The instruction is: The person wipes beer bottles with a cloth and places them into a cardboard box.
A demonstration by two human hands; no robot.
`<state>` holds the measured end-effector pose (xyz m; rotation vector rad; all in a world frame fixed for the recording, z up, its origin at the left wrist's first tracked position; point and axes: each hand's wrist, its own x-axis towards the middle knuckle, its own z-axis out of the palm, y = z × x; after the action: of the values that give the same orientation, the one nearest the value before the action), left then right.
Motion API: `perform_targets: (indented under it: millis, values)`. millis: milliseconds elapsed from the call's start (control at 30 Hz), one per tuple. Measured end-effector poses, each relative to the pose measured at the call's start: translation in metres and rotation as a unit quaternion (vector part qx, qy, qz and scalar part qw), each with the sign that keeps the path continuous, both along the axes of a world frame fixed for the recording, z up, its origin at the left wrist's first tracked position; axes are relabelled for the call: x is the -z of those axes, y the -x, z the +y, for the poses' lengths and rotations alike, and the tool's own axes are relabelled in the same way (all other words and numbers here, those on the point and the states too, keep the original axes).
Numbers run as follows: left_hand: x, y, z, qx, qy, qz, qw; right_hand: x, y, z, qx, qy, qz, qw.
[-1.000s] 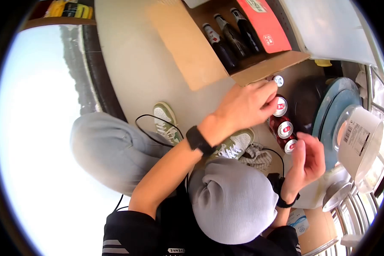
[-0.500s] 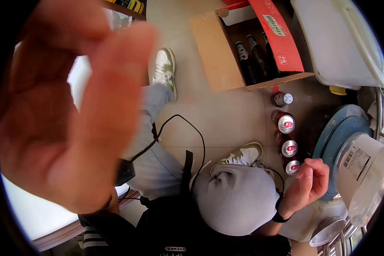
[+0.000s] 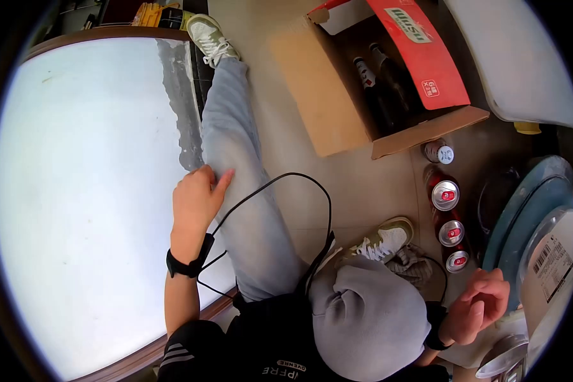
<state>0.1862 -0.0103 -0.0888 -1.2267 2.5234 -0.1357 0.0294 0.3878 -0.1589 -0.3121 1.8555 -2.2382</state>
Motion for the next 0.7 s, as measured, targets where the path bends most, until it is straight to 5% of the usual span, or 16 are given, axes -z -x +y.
perform_targets:
  millis: [233,400,467,600,700]
  values:
    - [0.014,-0.015,-0.019,0.009,-0.071,-0.045,0.996,0.006,0.003,-0.013,-0.032,-0.011,-0.029,0.999]
    - [-0.006,-0.052,0.001,0.124,-0.183,-0.065,0.973,0.005,0.006,-0.026,-0.083,-0.003,-0.037,0.996]
    - [-0.022,-0.078,0.043,0.129,-0.217,-0.189,0.949,0.007,0.007,-0.027,-0.082,0.006,-0.04,0.996]
    - [-0.014,-0.074,0.043,0.135,-0.243,-0.195,0.94,0.013,0.01,-0.028,-0.042,0.031,-0.017,0.998]
    - [-0.028,-0.057,0.05,0.182,-0.208,-0.311,0.909,0.005,0.012,-0.015,-0.061,0.051,0.01,0.997]
